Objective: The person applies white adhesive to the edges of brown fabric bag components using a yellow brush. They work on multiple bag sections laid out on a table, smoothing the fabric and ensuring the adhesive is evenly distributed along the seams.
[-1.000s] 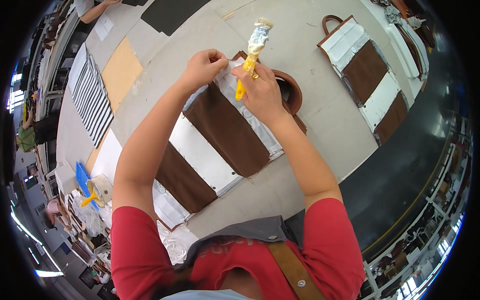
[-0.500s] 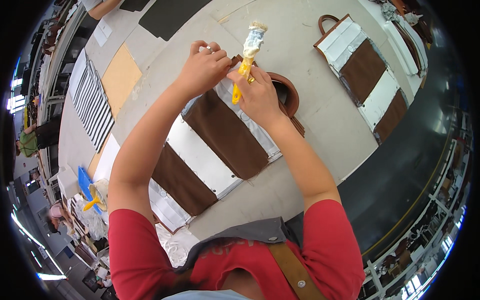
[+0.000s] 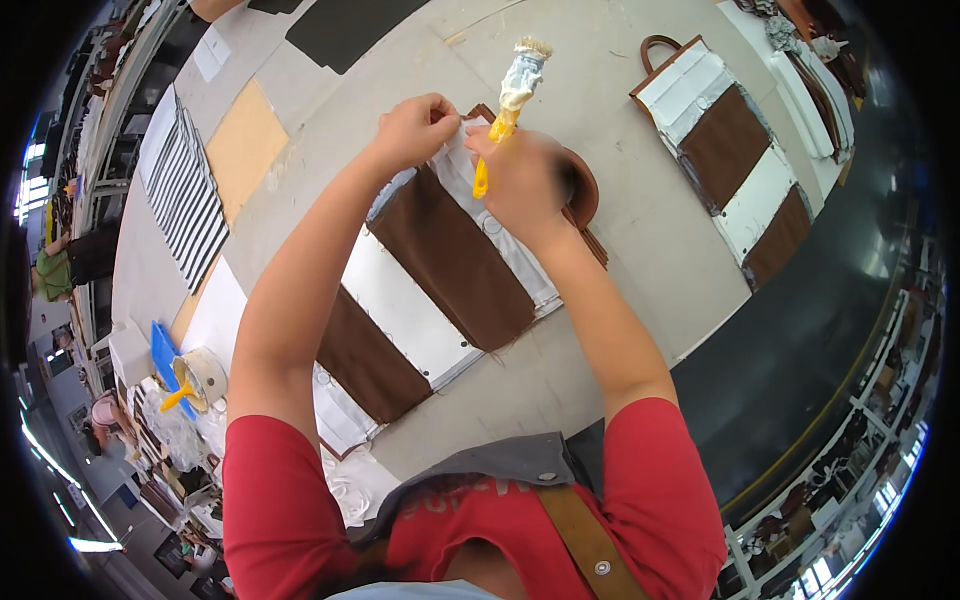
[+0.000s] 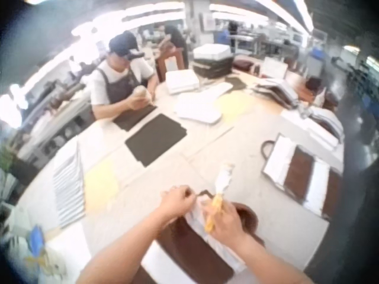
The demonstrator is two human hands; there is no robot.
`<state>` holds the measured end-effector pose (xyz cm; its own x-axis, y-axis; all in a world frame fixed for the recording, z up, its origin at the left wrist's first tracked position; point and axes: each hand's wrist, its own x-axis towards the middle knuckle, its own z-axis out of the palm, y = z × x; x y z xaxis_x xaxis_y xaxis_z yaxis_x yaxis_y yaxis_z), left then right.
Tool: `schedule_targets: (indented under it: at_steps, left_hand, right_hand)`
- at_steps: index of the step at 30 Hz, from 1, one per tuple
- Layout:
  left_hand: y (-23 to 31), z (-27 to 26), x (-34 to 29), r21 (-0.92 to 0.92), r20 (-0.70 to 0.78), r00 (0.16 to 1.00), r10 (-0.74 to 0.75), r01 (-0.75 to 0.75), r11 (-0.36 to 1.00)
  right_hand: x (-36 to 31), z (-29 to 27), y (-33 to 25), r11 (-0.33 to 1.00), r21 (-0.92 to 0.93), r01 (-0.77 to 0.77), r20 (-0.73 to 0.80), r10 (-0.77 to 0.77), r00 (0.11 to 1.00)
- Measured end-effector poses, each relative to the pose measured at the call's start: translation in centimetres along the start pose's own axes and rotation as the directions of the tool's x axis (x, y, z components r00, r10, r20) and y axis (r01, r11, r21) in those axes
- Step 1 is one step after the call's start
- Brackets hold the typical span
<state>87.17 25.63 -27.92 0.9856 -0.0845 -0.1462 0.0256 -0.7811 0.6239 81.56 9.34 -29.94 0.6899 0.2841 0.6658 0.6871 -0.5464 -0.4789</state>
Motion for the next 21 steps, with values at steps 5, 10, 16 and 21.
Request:
schedule_targets:
  at_steps: [5, 10, 16, 21]
  left_hand:
    - [-1.5, -3.7, -2.1, -0.267, -0.362, 0.924, -0.122, 0.022, 0.963]
    - [-2.2, -3.8, -13.8, -0.367, -0.234, 0.953, -0.194, 0.098, 0.925]
    - [-1.9, 0.3, -25.3, -0.397, -0.104, 0.975, -0.198, 0.142, 0.907]
    - [-2.0, 3.6, -30.9, -0.36, 0.026, 0.988, -0.151, 0.15, 0.921]
  right_hand:
    - [2.1, -4.2, -0.7, 0.994, -0.081, 0.078, 0.142, -0.066, 0.988]
    - [8.1, -9.0, -3.7, 0.991, -0.133, 0.022, 0.386, 0.031, 0.922]
    - [10.8, -7.2, -4.1, 0.942, 0.074, -0.328, 0.67, 0.196, 0.716]
    - [10.8, -4.7, -1.4, 1.0, -0.025, 0.012, 0.65, 0.007, 0.76]
